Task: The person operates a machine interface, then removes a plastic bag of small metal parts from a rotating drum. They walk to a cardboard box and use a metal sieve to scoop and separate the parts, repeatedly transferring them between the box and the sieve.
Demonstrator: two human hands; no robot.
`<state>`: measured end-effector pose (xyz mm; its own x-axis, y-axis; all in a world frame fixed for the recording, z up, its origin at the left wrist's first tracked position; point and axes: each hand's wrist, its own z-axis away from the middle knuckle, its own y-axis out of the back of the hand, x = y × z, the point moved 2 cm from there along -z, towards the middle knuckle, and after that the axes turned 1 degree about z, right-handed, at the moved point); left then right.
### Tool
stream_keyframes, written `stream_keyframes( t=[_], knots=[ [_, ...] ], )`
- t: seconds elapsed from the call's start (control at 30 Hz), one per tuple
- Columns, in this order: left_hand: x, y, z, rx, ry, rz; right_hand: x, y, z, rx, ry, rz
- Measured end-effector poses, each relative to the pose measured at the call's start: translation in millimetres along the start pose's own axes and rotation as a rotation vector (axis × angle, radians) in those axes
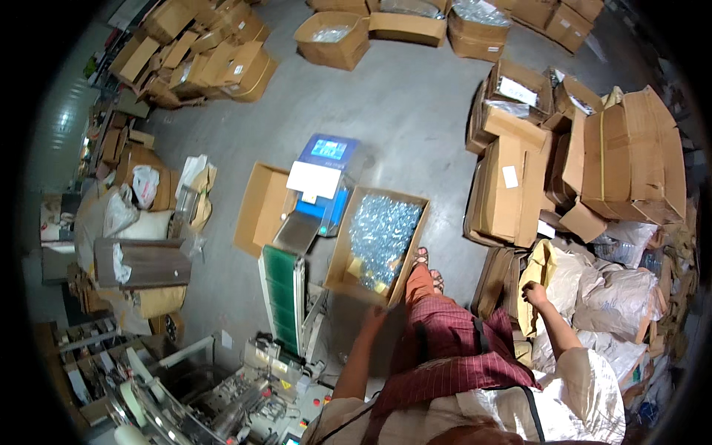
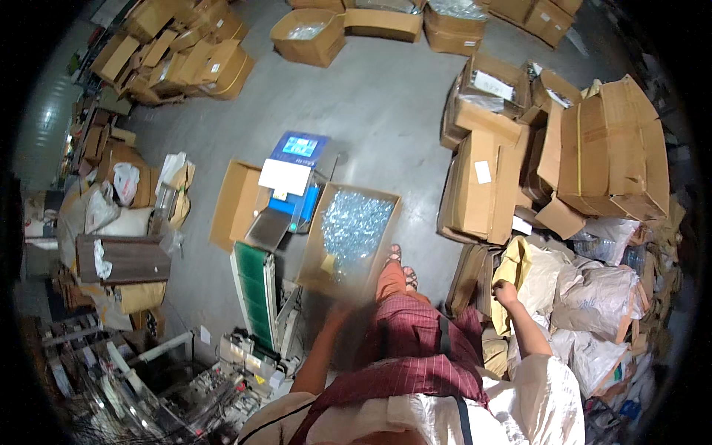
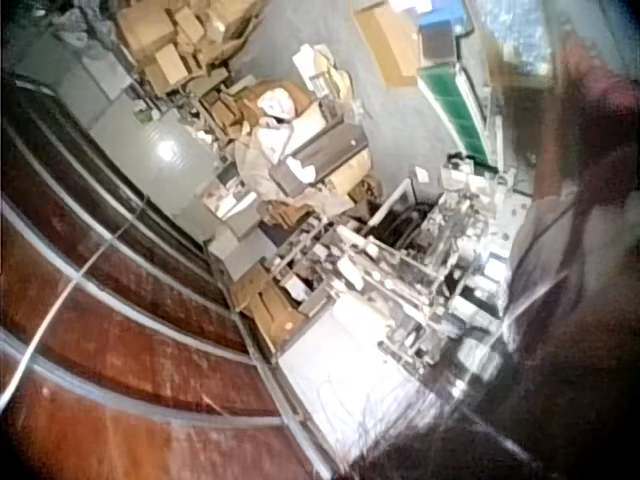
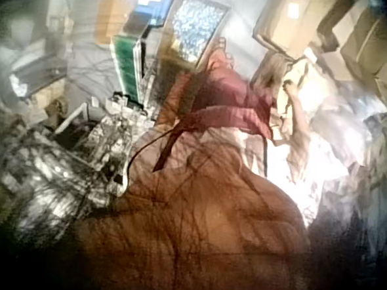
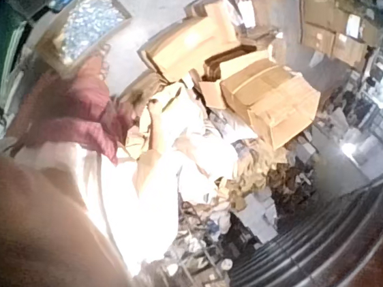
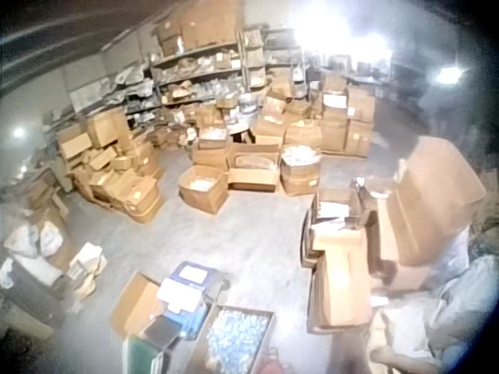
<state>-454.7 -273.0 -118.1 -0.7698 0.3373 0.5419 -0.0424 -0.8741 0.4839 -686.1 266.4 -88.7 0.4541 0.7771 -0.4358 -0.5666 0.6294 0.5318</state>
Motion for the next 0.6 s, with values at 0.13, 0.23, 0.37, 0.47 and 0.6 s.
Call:
stream_keyframes(
  t=[0.13,0.23,0.37,0.47,0.6],
  knots=[
    [-22,23,-11,-0.177,0.087,-0.059,-69,-36,-12,-0.224,-0.029,-0.023],
    [-38,30,-33,-0.285,0.186,-0.271,-93,-60,-5,-0.177,0.221,0.264],
    [-41,50,-82,-0.117,0.238,-0.224,-131,-59,-39,-0.146,0.077,-0.328],
    [12,58,-113,-0.205,0.101,-0.243,-128,-23,-70,-0.188,0.074,-0.547],
    [71,66,-195,-0.144,0.221,-0.227,-171,18,-140,-0.174,-0.016,-0.303]
  ],
)
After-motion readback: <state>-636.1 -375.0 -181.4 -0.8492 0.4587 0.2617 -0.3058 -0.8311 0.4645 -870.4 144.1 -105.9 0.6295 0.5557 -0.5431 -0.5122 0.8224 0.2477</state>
